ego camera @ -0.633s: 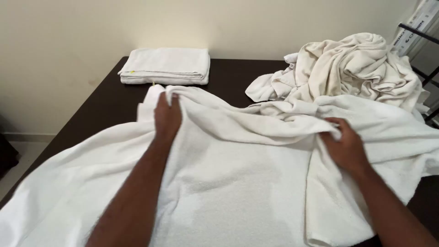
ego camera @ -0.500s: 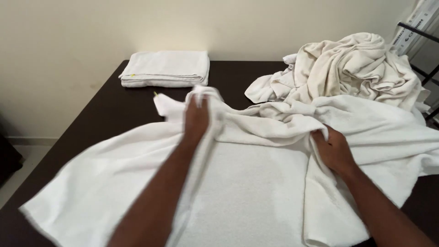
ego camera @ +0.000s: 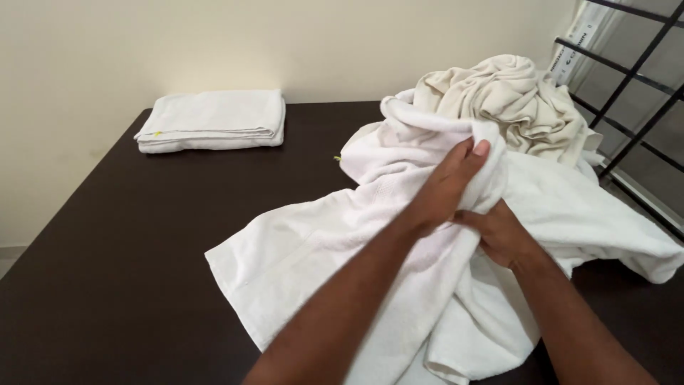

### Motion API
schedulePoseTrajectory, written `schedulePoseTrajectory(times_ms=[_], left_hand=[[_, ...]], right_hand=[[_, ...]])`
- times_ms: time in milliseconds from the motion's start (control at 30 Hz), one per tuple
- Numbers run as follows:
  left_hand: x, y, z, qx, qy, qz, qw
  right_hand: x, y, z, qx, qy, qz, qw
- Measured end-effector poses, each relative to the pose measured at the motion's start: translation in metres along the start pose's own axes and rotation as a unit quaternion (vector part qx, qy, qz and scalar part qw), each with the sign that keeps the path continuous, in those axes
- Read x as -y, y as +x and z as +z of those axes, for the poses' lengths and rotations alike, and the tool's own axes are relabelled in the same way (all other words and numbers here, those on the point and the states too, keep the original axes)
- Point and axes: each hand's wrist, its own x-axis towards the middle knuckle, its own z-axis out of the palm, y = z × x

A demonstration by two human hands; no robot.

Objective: Folding clean white towels on a dark brown table.

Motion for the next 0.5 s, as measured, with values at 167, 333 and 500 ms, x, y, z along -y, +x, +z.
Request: schedulePoseTrajectory(times_ms=[167,333,500], left_hand=[[-0.008,0.008,-0.055,0.069,0.08,-0.124,0.987],[-0.037,-0.009,-0.136,-0.001,0.248,-0.135,0.959],[-0.037,-0.034,-0.22,-0.109,0.241,-0.105,0.959]], right_hand=[[0.038,-0.014,0.039,-0.122,-0.381,0.069,0.914],[0.046,-0.012,0.018,-0.19,-0.463,0.113,0.858],[0.056,0.015,-0.026,-0.194,-0.355,-0.032,0.914]])
